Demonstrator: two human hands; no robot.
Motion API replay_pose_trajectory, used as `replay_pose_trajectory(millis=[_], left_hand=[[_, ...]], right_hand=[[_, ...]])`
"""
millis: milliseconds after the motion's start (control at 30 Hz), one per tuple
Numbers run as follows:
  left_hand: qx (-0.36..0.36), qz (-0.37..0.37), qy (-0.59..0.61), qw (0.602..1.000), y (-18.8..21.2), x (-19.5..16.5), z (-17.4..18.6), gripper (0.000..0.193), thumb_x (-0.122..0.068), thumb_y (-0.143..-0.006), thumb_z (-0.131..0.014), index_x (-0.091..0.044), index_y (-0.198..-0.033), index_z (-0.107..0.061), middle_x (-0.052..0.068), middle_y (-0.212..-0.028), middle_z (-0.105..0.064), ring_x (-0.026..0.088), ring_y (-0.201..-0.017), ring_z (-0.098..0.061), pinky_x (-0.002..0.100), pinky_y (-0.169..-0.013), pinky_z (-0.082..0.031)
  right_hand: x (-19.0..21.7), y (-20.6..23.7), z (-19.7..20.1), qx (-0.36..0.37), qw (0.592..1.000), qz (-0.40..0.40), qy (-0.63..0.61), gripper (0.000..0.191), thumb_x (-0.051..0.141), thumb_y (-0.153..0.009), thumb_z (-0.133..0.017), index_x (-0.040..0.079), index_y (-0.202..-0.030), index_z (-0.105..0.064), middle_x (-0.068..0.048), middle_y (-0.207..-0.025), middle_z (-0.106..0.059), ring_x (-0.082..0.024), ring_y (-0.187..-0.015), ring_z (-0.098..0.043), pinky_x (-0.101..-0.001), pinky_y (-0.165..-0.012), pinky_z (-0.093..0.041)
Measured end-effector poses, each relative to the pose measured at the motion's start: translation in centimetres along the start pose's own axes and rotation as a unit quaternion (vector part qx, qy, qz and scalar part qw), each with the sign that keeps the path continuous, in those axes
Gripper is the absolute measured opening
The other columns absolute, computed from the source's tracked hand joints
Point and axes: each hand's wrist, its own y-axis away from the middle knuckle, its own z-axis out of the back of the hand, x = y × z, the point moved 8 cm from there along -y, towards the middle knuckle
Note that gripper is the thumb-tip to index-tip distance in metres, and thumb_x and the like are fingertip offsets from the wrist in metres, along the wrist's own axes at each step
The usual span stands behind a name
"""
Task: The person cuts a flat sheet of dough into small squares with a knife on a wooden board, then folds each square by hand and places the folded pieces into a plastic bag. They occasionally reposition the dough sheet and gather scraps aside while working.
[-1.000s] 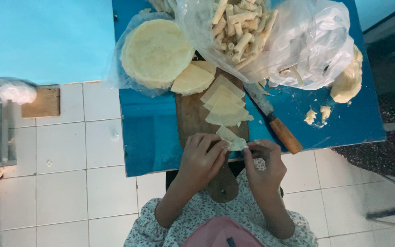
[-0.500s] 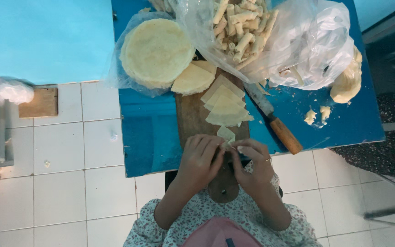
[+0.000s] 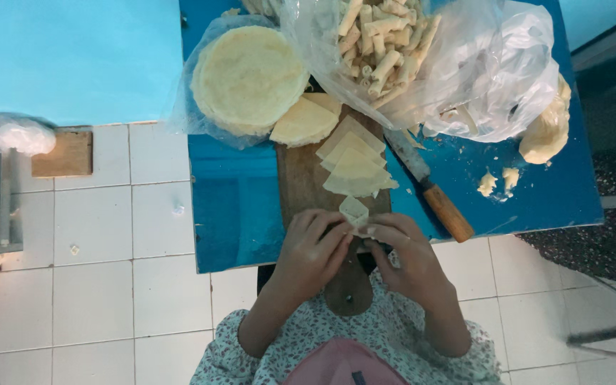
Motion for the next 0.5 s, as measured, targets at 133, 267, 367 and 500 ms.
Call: replay_pose_trajectory(millis=[133,267,367,500], left_hand=[[0.023,-0.007,0.011,1.000,-0.3,-0.2,0.2,0.025,-0.010,-0.088,-0.077,0.000,-0.109,-0.067,0.012,-0.116,-0.062,0.034,-0.109,-0.060,0.047,-0.091,-0.050],[0.049,-0.019,0.011,0.999,-0.5,-0.3,0.4,0.035,-0.014,-0.083,-0.080,0.001,-0.112,-0.067,0.014,-0.118,-0.061,0.035,-0.109,-0.058,0.048,-0.090,-0.049],[0.062,-0.028,-0.007,0.998,-0.6,-0.1,0.0,0.032,-0.013,-0.084,-0.079,0.000,-0.111,-0.067,0.013,-0.116,-0.062,0.034,-0.107,-0.059,0.048,-0.090,-0.049],[0.060,-0.021,-0.027,0.998,-0.5,0.2,-0.7,0.022,-0.008,-0.088,-0.076,-0.002,-0.107,-0.067,0.011,-0.113,-0.063,0.033,-0.106,-0.060,0.046,-0.089,-0.049]], right_hand=[[-0.8,-0.8,0.1,0.012,1.000,0.001,-0.008,0.038,-0.007,-0.083,-0.076,0.006,-0.115,-0.060,-0.013,-0.111,-0.071,-0.031,-0.102,-0.071,-0.0391,-0.082,-0.058],[-1.3,-1.2,0.5,-0.014,0.998,0.003,-0.065,0.035,-0.004,-0.087,-0.076,0.004,-0.115,-0.058,-0.011,-0.108,-0.073,-0.028,-0.098,-0.075,-0.0349,-0.081,-0.059],[-1.6,-1.4,0.9,-0.044,0.999,-0.012,-0.007,0.035,-0.002,-0.085,-0.080,0.005,-0.114,-0.060,-0.012,-0.106,-0.074,-0.027,-0.098,-0.076,-0.0335,-0.081,-0.060],[-2.3,-1.7,0.6,-0.026,0.997,-0.054,-0.050,0.037,0.000,-0.085,-0.080,0.002,-0.116,-0.059,-0.009,-0.103,-0.074,-0.021,-0.093,-0.077,-0.0309,-0.080,-0.060]])
